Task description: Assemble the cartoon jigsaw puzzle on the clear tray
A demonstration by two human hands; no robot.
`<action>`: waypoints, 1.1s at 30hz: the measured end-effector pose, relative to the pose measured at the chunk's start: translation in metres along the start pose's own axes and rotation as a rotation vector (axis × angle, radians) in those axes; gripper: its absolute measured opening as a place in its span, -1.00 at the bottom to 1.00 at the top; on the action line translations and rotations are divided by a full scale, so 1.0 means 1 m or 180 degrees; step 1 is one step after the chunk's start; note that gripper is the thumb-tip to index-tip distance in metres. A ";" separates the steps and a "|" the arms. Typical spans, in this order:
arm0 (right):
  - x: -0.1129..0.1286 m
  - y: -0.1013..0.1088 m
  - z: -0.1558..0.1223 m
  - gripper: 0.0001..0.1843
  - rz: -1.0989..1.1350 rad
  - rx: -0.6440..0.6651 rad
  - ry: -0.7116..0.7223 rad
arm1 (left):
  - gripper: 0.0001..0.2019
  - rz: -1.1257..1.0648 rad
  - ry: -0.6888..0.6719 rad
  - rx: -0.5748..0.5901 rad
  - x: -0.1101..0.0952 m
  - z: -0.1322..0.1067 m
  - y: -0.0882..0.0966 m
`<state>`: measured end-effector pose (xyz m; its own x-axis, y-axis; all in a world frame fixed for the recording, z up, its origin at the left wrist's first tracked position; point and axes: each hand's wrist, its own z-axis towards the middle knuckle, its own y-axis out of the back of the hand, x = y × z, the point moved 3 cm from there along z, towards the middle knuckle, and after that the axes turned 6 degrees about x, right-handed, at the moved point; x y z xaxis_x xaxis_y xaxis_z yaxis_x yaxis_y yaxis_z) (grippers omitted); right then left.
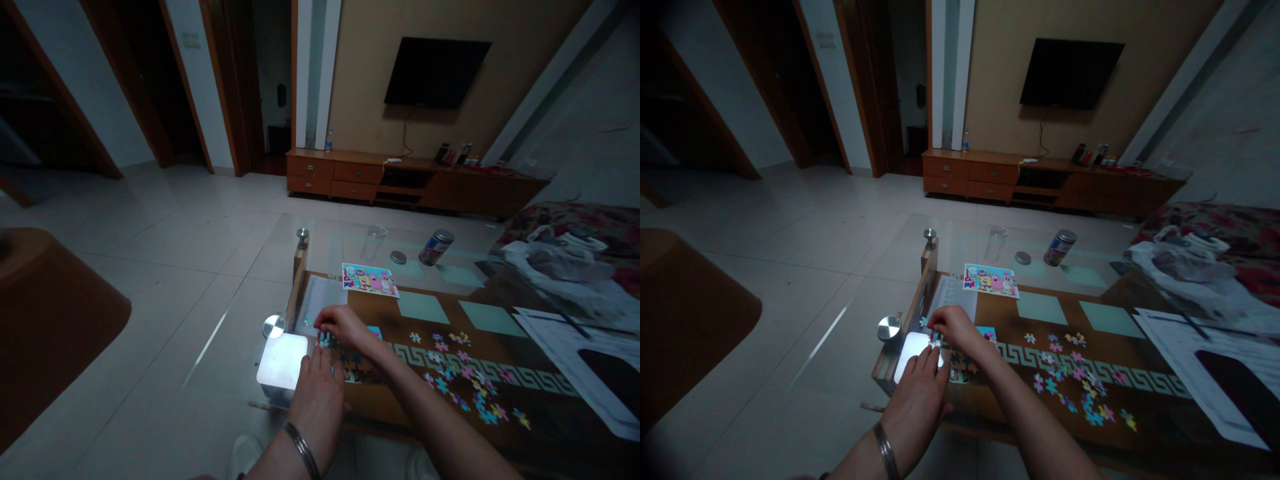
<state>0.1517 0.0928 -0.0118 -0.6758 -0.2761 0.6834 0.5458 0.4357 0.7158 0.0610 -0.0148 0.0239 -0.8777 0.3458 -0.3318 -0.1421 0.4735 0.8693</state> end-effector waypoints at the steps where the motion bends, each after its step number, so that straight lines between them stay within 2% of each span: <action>1: 0.001 -0.001 0.000 -0.77 -0.0024 0.0011 0.0000 | -0.46 -0.0034 0.0007 -0.0004 0.000 0.000 -0.001; 10: 0.011 -0.003 -0.001 -0.73 -0.0500 0.0045 -0.0020 | -0.52 -0.0009 0.0062 -0.0008 0.000 0.001 -0.002; 16: 0.013 -0.006 -0.003 -0.75 -0.0774 0.0021 0.0035 | -0.64 -0.0049 -0.0005 -0.0217 0.001 0.001 -0.002; 23: 0.020 -0.007 -0.009 -0.79 -0.0902 0.0014 -0.0170 | -0.65 -0.0085 -0.0017 -0.0272 0.001 0.001 -0.003; 29: 0.023 -0.002 -0.013 -0.69 -0.0750 -0.0259 -0.0287 | -0.65 0.0038 -0.0006 -0.0255 0.002 0.000 0.001; 33: 0.020 0.016 -0.016 -0.78 -0.0422 -0.0634 -0.0240 | -0.70 0.0094 -0.0014 -0.0248 0.001 -0.002 0.006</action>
<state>0.1550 0.0801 0.0153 -0.7790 -0.2517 0.5743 0.5316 0.2205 0.8178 0.0581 -0.0134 0.0295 -0.8801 0.3623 -0.3070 -0.1514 0.3986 0.9045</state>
